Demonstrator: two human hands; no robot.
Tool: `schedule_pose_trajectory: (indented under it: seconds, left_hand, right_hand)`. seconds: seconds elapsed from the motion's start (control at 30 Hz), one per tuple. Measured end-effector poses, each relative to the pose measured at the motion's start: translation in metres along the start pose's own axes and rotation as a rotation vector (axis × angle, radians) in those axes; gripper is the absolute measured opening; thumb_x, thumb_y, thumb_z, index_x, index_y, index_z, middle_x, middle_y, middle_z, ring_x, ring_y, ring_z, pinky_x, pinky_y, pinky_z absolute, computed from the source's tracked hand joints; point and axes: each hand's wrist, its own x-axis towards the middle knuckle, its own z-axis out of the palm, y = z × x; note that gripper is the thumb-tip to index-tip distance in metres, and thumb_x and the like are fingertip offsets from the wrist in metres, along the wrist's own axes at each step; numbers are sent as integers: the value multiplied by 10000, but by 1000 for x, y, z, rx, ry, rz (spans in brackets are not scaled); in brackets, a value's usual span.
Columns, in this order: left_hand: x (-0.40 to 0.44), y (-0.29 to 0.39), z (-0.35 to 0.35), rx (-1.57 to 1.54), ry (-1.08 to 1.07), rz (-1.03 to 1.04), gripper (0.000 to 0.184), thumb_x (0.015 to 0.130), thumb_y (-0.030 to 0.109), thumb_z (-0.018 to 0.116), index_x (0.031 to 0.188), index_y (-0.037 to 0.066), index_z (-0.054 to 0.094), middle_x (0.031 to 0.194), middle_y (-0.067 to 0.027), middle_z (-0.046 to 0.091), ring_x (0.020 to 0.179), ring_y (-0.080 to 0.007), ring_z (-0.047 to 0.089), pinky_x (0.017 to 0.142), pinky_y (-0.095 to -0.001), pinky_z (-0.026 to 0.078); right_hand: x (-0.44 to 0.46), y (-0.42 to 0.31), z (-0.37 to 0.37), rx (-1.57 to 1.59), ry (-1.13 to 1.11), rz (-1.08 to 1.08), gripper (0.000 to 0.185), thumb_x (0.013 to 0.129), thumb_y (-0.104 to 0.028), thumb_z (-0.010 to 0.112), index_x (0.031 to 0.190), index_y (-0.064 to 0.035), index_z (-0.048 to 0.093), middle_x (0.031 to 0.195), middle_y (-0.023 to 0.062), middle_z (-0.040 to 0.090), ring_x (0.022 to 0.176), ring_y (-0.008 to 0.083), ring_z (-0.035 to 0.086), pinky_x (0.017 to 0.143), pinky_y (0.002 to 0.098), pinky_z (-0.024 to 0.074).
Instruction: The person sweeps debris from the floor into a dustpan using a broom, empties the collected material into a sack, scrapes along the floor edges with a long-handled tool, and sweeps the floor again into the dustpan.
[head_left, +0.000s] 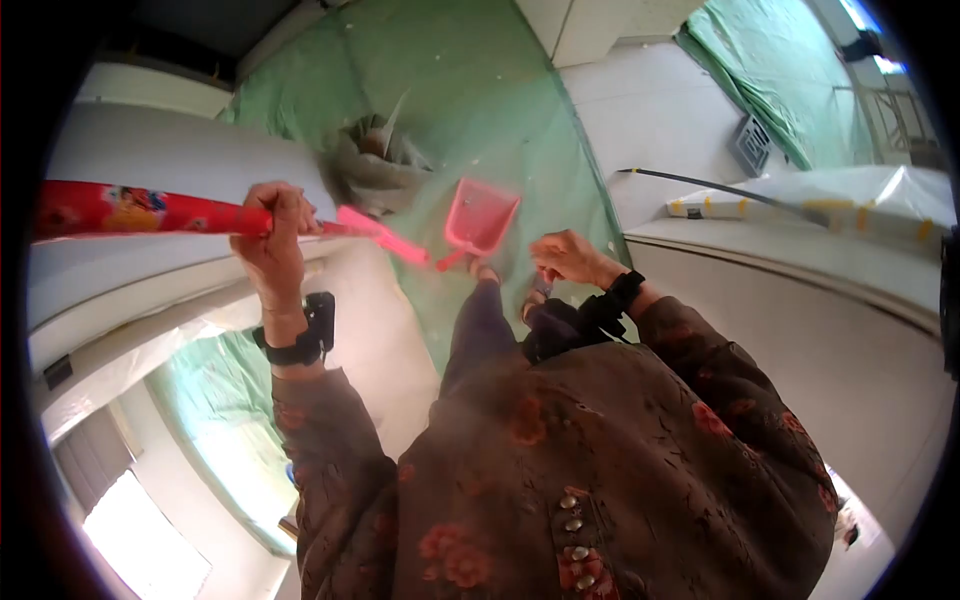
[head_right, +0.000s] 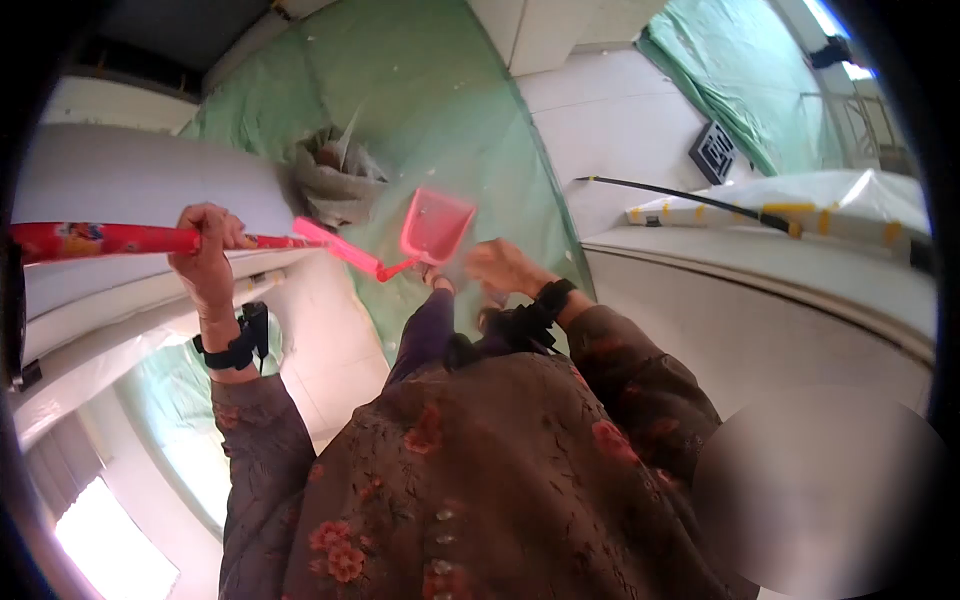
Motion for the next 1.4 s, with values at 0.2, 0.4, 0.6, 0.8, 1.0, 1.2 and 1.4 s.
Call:
schedule_pose_trajectory:
  seconds: [0.2,0.4,0.6,0.8,1.0,1.2,1.4]
  left_hand:
    - [21,57,72,-95,-46,191,129,889,109,520,820,0,509,631,-17,443,583,-124,445,637,-289,424]
    - [-15,41,152,-303,-259,215,45,863,35,528,829,8,514,722,-48,523,663,-120,513,666,-265,449]
    - [-94,16,197,-211,-641,35,114,850,106,557,828,-5,540,817,-92,585,815,-195,574,810,-342,458]
    - [-148,-32,168,19,-947,142,241,808,137,612,1011,12,576,1004,-111,595,978,-232,558,897,-334,411]
    - [-134,-153,5,541,-695,-279,313,755,103,635,1054,24,580,986,-108,630,901,-224,598,804,-330,459]
    - [-165,-261,15,577,-914,-520,667,686,123,708,1268,28,396,1096,-133,556,869,-212,592,762,-312,479]
    - [-186,-298,67,213,-776,-731,589,732,69,664,1258,-16,414,1047,-93,568,859,-157,557,765,-271,455]
  right_hand:
    - [-74,-39,-8,-314,182,-588,186,833,-156,565,860,26,588,701,67,607,559,122,575,500,262,450]
    - [-103,-47,-2,-200,253,-673,334,860,-300,523,886,20,612,766,90,626,602,158,600,521,282,465]
    - [-97,-55,23,1052,68,-96,503,892,-504,387,825,-29,536,698,70,556,651,213,548,577,367,467]
    - [-9,87,61,1558,478,-41,331,873,-372,418,706,-94,483,660,33,522,606,188,514,571,336,443]
    - [-105,185,78,1861,575,22,220,874,-198,472,881,22,479,583,-13,473,477,96,481,461,204,447]
    - [-190,225,122,2112,620,-48,227,876,-185,474,921,31,422,604,-4,483,502,97,501,459,199,456]
    - [-266,212,179,1807,901,29,150,883,-168,461,862,-28,411,623,12,483,500,100,494,444,203,454]
